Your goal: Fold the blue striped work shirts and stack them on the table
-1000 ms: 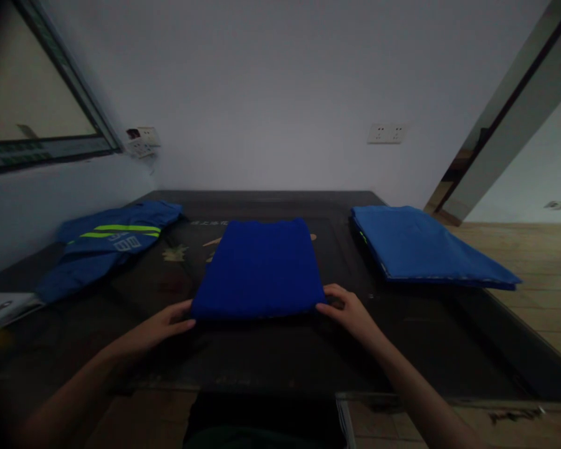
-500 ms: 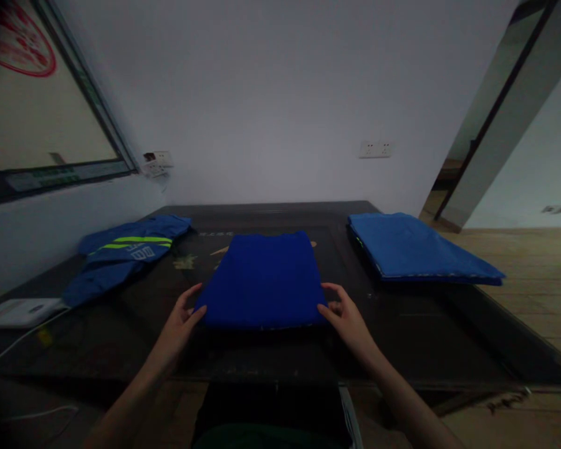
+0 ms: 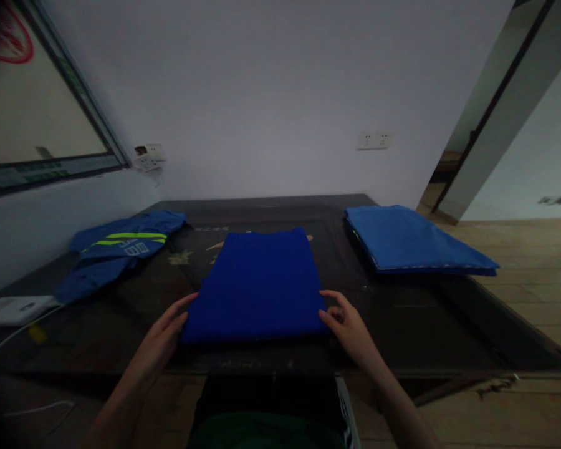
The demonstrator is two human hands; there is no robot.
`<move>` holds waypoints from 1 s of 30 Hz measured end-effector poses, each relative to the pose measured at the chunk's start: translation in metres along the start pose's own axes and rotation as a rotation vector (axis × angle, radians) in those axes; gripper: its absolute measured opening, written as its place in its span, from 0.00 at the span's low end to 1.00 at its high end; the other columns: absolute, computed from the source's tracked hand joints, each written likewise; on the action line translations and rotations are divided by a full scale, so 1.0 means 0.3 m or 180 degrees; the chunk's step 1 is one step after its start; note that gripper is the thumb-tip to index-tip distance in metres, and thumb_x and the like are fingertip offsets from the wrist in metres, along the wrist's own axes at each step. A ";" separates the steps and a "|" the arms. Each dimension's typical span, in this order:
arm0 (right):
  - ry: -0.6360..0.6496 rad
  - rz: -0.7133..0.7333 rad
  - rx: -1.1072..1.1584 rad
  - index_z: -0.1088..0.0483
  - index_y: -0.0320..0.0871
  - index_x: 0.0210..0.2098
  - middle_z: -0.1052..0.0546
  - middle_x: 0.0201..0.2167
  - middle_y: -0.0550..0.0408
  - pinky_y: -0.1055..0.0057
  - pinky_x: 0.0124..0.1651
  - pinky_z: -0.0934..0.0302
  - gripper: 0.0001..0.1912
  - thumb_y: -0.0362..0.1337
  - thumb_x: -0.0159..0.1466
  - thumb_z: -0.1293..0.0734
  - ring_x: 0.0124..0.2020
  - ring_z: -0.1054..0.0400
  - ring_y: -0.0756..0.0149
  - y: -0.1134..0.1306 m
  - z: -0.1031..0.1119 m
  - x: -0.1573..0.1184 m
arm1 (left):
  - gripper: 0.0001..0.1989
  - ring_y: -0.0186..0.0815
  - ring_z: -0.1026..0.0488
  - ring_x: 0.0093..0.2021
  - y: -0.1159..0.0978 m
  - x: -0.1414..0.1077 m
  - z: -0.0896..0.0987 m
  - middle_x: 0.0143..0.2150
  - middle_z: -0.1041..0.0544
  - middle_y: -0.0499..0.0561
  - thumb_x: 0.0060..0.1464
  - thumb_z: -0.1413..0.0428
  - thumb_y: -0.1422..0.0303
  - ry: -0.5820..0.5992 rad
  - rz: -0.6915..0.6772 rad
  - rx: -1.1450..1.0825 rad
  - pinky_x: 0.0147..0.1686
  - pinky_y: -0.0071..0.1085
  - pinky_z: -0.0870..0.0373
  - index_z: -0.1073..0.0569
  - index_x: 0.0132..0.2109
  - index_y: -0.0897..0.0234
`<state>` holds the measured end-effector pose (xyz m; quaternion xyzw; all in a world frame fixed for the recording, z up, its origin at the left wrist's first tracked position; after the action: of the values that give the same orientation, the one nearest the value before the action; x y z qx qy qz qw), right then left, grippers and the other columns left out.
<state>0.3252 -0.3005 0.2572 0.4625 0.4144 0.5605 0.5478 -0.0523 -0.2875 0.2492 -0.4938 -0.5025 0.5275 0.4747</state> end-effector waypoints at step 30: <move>-0.0816 0.0931 -0.1947 0.24 0.50 0.42 0.28 0.34 0.48 0.59 0.40 0.36 0.15 0.43 0.60 0.38 0.36 0.32 0.56 0.145 0.024 -0.012 | 0.10 0.49 0.28 0.42 -0.127 -0.001 0.079 0.39 0.24 0.57 0.47 0.44 0.59 -0.0857 -0.1024 0.2622 0.47 0.45 0.34 0.23 0.31 0.59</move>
<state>0.3222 -0.3068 0.3008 0.3981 0.0849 0.6685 0.6224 -0.0758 -0.2874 0.2875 -0.1069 -0.3784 0.6623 0.6378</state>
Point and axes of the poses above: each hand's wrist, its own x-axis towards the middle knuckle, its own z-axis out of the back of the hand, y = z × x, the point moved 9 cm from there along x, towards the middle knuckle
